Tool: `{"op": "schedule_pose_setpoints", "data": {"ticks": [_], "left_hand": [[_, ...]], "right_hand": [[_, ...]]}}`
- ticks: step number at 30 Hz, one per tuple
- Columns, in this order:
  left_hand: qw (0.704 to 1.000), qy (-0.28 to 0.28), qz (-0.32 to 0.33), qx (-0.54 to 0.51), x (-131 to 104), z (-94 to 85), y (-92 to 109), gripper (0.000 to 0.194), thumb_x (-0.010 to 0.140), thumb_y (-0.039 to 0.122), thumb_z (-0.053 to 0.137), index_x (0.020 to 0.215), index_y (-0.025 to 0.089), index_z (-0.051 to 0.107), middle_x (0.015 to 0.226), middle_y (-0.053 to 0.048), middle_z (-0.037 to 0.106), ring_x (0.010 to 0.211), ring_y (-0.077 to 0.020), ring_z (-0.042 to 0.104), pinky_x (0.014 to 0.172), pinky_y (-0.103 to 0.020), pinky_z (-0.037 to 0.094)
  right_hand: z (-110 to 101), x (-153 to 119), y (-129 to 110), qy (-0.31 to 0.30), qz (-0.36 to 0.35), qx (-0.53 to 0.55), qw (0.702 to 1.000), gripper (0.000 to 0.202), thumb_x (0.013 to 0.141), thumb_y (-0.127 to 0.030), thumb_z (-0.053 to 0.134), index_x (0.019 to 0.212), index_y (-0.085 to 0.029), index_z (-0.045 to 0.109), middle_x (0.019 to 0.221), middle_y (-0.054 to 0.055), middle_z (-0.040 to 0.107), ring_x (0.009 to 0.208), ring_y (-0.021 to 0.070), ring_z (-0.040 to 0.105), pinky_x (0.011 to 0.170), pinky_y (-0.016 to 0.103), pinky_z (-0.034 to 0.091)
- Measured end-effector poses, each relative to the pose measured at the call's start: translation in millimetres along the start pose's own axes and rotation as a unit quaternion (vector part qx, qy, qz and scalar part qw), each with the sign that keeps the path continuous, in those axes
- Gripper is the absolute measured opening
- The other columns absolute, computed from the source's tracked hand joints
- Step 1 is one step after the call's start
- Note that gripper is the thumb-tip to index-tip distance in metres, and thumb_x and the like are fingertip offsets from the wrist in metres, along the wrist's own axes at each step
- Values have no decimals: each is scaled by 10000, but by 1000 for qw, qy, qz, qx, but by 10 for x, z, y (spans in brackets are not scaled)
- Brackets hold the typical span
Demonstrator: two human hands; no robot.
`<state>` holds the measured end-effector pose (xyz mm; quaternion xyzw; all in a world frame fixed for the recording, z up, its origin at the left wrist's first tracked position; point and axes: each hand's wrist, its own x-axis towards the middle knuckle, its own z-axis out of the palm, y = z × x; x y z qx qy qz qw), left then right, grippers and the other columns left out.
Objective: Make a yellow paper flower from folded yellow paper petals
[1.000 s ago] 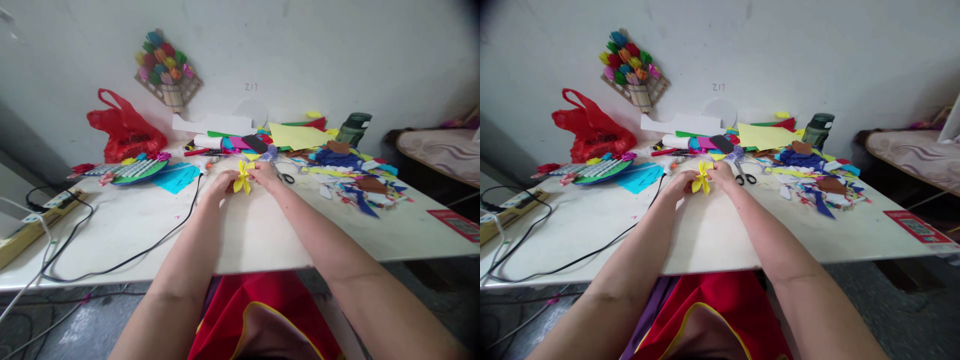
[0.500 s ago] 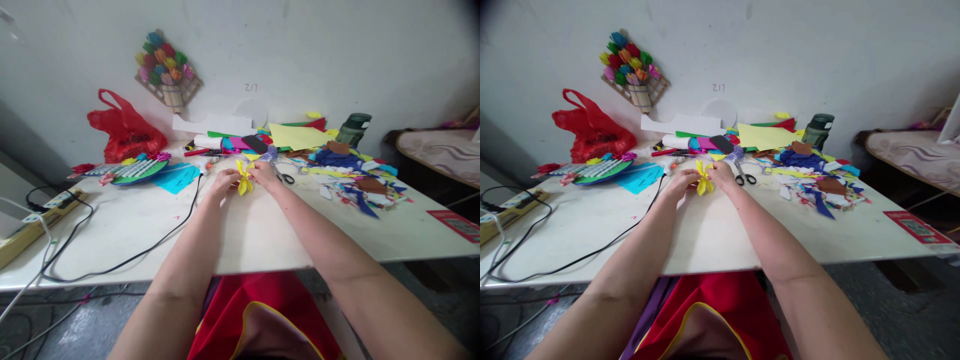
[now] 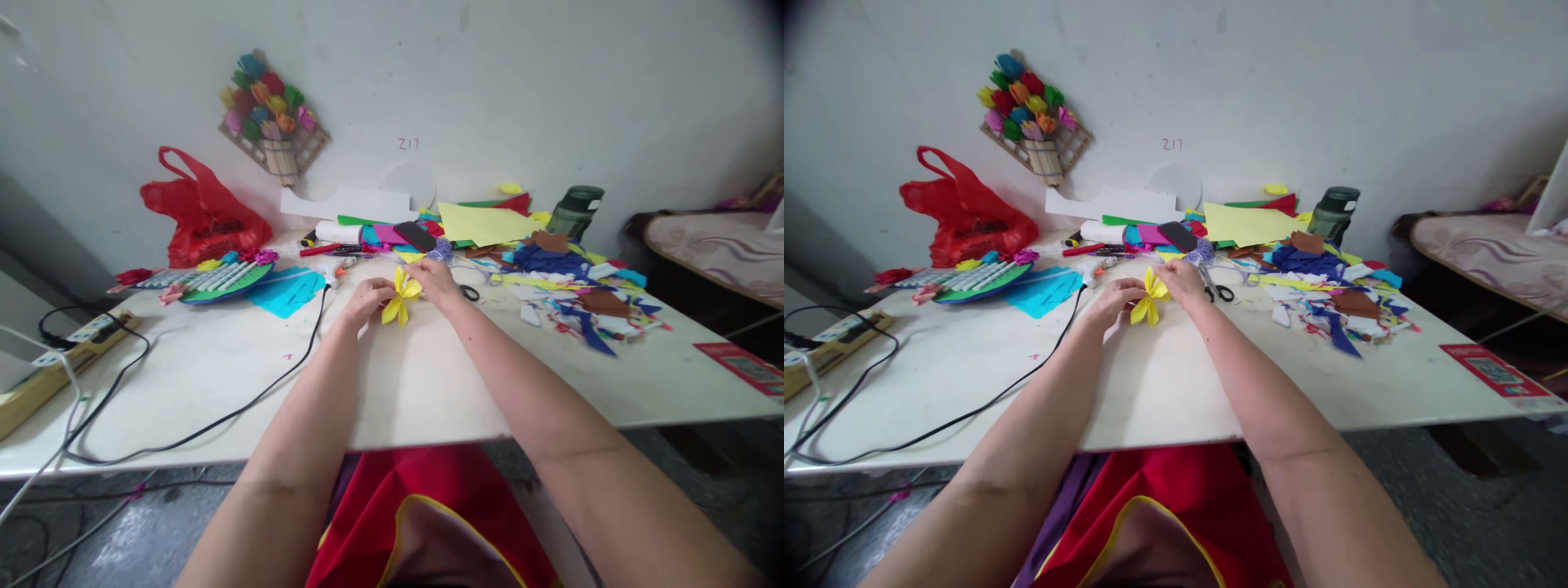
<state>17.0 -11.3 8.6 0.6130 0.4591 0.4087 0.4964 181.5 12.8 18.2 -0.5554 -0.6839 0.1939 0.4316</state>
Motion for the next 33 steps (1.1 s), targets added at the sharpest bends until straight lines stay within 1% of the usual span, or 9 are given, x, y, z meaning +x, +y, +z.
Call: {"op": "schedule_pose_setpoints", "data": {"ticks": [2, 6, 12, 17, 21, 24, 28, 33], "left_hand": [[1000, -5, 0, 5, -7, 5, 8, 183, 617, 251, 603, 768, 159, 653, 646, 2, 597, 577, -106, 529, 570, -218, 414], [1000, -10, -4, 15, -24, 16, 40, 190, 609, 241, 613, 771, 153, 656, 648, 1, 602, 576, -105, 531, 571, -222, 411], [999, -4, -10, 44, -18, 16, 42, 219, 598, 235, 615, 794, 148, 655, 660, -1, 598, 569, -106, 527, 529, -219, 395], [999, -4, -7, 42, -7, 17, 26, 230, 593, 240, 610, 802, 151, 647, 699, -12, 604, 601, -117, 546, 509, -212, 382], [999, -4, -13, 32, -27, 29, 57, 261, 583, 258, 625, 824, 155, 635, 696, -9, 601, 613, -121, 549, 512, -208, 369], [999, -9, -10, 36, -45, 36, 80, 277, 610, 316, 633, 837, 158, 625, 725, -11, 609, 639, -123, 557, 520, -205, 361], [999, -1, -6, 37, -42, 45, 78, 276, 641, 382, 624, 788, 150, 602, 721, -18, 604, 635, -123, 557, 519, -205, 352], [998, 25, -11, 52, -20, 59, 77, 206, 654, 326, 563, 757, 149, 581, 727, -27, 611, 619, -129, 573, 508, -213, 353]], "right_hand": [[24, 20, 27, 5, 27, 39, 999, 223, 730, -345, 573, 800, -156, 670, 705, 27, 655, 694, 146, 581, 659, 243, 450], [71, 48, 75, -17, 64, 107, 992, 225, 649, -279, 607, 814, -146, 681, 718, 23, 674, 662, 140, 594, 647, 251, 465], [104, 71, 99, -17, 97, 162, 982, 244, 582, -195, 596, 804, -143, 682, 702, 16, 671, 639, 144, 611, 619, 258, 482], [103, 80, 99, -2, 108, 155, 982, 249, 566, -170, 594, 797, -145, 685, 693, 14, 666, 635, 152, 616, 611, 264, 488], [102, 85, 98, -3, 104, 158, 982, 241, 569, -160, 594, 792, -148, 685, 665, 9, 660, 614, 150, 613, 616, 269, 493], [99, 87, 95, -3, 100, 160, 982, 235, 564, -159, 611, 787, -151, 685, 641, 2, 652, 598, 146, 604, 624, 271, 494], [101, 92, 112, -5, 91, 145, 985, 235, 567, -155, 610, 788, -156, 690, 632, 1, 648, 601, 152, 601, 628, 283, 495], [102, 90, 121, 0, 70, 104, 992, 227, 583, -153, 607, 790, -174, 701, 632, 1, 649, 638, 163, 609, 665, 300, 499]]}}
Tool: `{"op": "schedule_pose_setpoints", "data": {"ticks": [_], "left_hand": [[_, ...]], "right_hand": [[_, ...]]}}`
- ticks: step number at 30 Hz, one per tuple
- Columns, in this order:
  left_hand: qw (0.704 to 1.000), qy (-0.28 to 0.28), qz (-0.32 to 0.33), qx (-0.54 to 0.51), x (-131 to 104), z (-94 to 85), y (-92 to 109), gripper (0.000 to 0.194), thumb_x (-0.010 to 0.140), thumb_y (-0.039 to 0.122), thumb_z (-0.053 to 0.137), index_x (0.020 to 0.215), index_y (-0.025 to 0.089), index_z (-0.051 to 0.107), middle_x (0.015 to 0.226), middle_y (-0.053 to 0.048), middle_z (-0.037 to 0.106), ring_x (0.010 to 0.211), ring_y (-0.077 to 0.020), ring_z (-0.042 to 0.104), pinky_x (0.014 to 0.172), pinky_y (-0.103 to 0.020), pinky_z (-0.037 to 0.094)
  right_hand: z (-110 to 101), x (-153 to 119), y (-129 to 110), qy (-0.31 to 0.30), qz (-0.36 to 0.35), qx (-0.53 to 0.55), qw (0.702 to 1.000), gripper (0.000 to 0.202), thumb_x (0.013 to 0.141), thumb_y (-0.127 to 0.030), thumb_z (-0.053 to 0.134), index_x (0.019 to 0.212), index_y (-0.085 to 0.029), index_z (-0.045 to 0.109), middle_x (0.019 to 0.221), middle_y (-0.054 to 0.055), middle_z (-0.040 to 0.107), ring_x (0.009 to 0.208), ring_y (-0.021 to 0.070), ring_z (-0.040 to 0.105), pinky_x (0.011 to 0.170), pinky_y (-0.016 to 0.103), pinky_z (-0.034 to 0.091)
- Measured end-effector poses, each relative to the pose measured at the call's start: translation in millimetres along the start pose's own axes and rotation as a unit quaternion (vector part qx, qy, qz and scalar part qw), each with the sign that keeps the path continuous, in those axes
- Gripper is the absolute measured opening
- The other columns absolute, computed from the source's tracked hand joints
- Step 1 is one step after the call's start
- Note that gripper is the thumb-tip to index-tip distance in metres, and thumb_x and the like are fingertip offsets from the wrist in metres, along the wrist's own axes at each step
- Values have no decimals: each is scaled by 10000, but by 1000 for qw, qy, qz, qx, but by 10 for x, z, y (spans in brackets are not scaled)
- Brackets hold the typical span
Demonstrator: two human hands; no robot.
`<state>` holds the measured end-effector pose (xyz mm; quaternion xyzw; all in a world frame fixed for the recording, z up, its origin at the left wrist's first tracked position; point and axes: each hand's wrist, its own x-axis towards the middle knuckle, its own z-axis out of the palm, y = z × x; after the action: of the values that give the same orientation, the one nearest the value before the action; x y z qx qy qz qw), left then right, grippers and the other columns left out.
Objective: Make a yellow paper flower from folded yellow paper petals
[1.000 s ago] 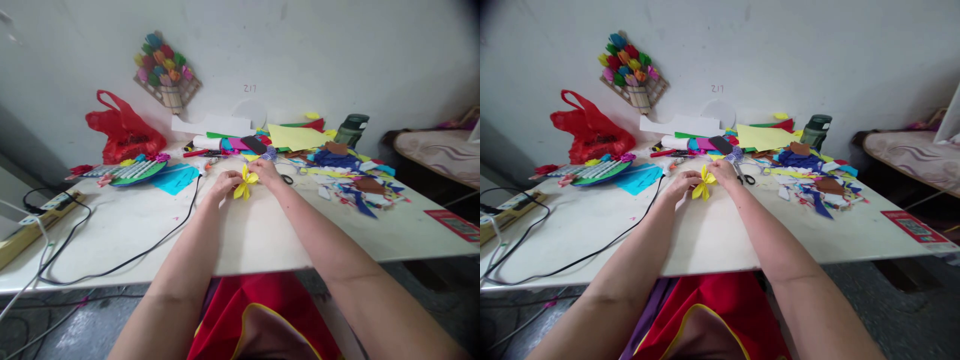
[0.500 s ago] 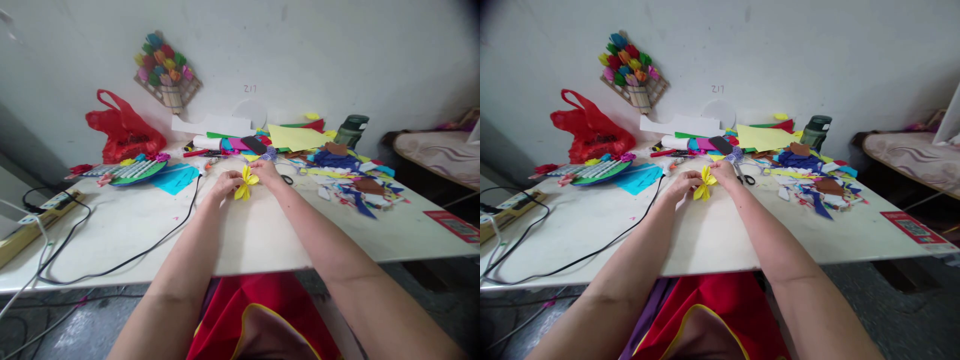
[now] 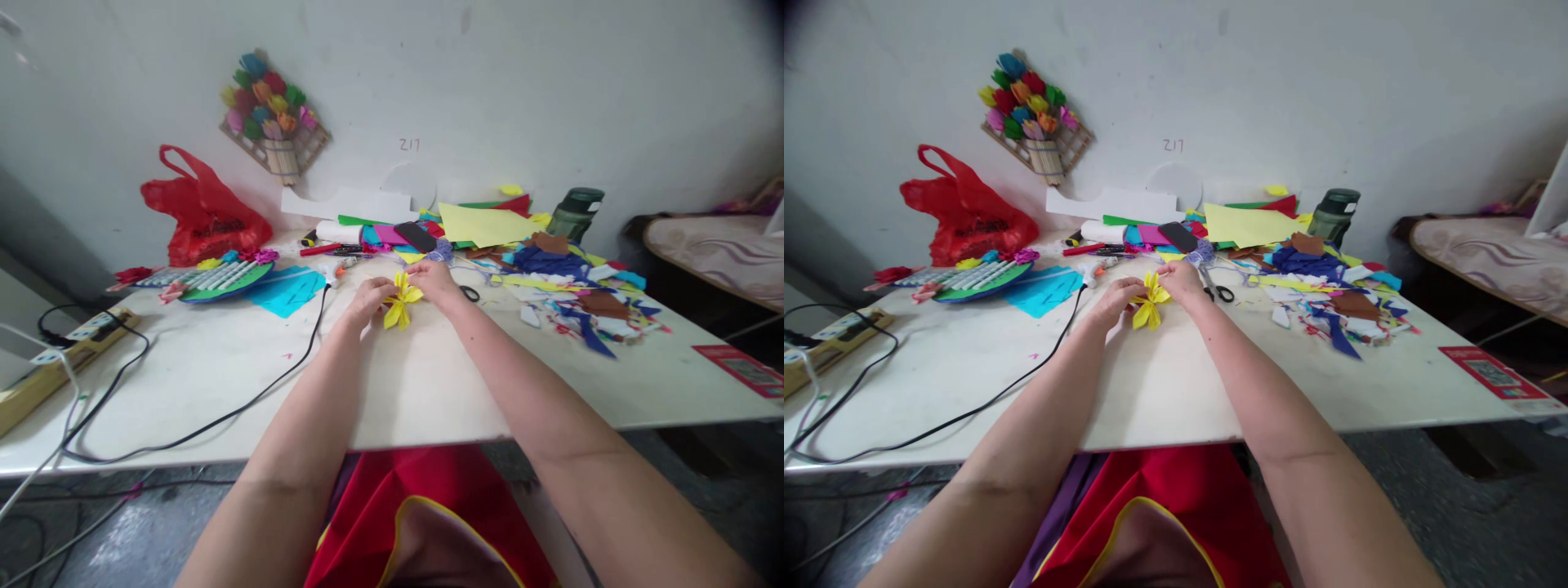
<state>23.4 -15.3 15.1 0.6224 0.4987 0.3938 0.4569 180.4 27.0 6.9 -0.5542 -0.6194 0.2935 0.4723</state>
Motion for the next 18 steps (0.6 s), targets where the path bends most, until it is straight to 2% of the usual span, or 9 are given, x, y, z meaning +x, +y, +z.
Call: {"op": "schedule_pose_setpoints", "data": {"ticks": [8, 14, 18], "left_hand": [[1000, 18, 5, 18, 28, 0, -17, 143, 630, 270, 537, 707, 151, 552, 682, -25, 596, 610, -137, 582, 488, -210, 360], [1000, 22, 6, 16, 43, 4, -40, 121, 608, 263, 540, 667, 159, 521, 614, 1, 535, 532, -105, 501, 457, -202, 346], [1000, 20, 8, 18, 39, 6, -46, 128, 610, 269, 544, 675, 160, 524, 609, 1, 528, 536, -109, 503, 453, -201, 354]], "right_hand": [[-29, -61, -89, 11, -38, -71, 997, 201, 597, -137, 614, 763, -197, 709, 692, 13, 675, 738, 177, 623, 742, 305, 493], [-20, -56, -76, 13, -57, -75, 995, 106, 611, -171, 645, 701, -197, 696, 686, 18, 679, 724, 178, 620, 716, 303, 497], [-18, -42, -60, 15, -53, -71, 996, 46, 621, -198, 657, 659, -192, 683, 661, 17, 670, 696, 170, 615, 702, 298, 498]]}}
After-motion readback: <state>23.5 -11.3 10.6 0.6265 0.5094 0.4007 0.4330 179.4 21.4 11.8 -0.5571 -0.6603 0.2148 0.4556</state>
